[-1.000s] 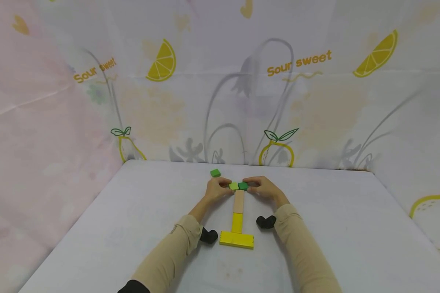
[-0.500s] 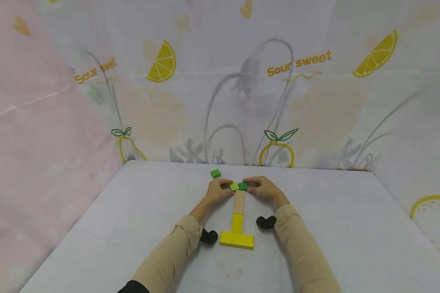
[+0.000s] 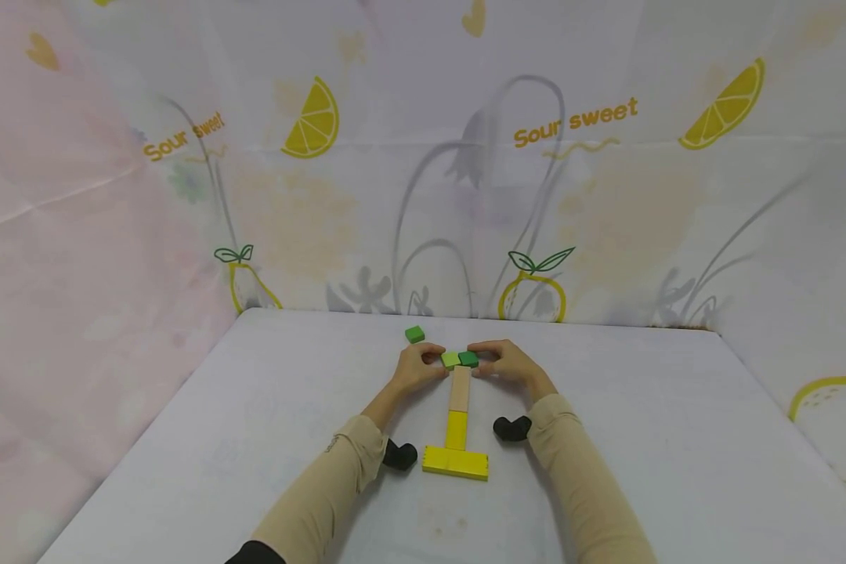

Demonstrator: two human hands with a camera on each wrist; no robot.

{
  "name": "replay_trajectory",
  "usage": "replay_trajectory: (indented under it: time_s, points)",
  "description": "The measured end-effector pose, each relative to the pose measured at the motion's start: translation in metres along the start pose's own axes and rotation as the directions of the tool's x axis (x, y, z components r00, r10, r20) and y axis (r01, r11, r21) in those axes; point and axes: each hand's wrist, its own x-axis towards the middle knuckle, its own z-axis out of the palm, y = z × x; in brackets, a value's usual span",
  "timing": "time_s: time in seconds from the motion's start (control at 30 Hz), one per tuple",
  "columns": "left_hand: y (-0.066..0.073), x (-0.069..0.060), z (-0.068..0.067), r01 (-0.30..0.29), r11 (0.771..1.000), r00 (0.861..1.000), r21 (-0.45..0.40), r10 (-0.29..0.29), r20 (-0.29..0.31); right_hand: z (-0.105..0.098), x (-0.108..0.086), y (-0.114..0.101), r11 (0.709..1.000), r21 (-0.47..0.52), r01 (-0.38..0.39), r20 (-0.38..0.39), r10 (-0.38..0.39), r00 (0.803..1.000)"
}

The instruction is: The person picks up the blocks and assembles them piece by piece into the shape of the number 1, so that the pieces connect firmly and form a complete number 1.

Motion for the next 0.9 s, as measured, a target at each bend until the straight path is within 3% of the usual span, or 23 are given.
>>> replay_trajectory:
  time_s: [0.2, 0.53, 0.9]
  points:
    - [-0.0004, -0.0008, -0.0004, -0.024, 1.0, 1.0, 0.01, 0.024, -0.006, 0.0004, 0.0001, 0.0004, 1.0, -0.003, -0.006, -0.012, 0.006, 1.0]
    - [0.0021, -0.0004, 0.0009, 0.014, 1.0, 1.0, -0.002, -0.014, 0.0, 0.001, -0.001, -0.0004, 0.999, -0.03, -0.011, -0.028, 0.011, 1.0]
    - [0.0032, -0.0008, 0.0018, 0.019, 1.0, 1.0, -0.018, -0.019, 0.018, 0.0015, -0.0006, 0.0017, 0.998, -0.047, 0.035, -0.018, -0.036, 0.999]
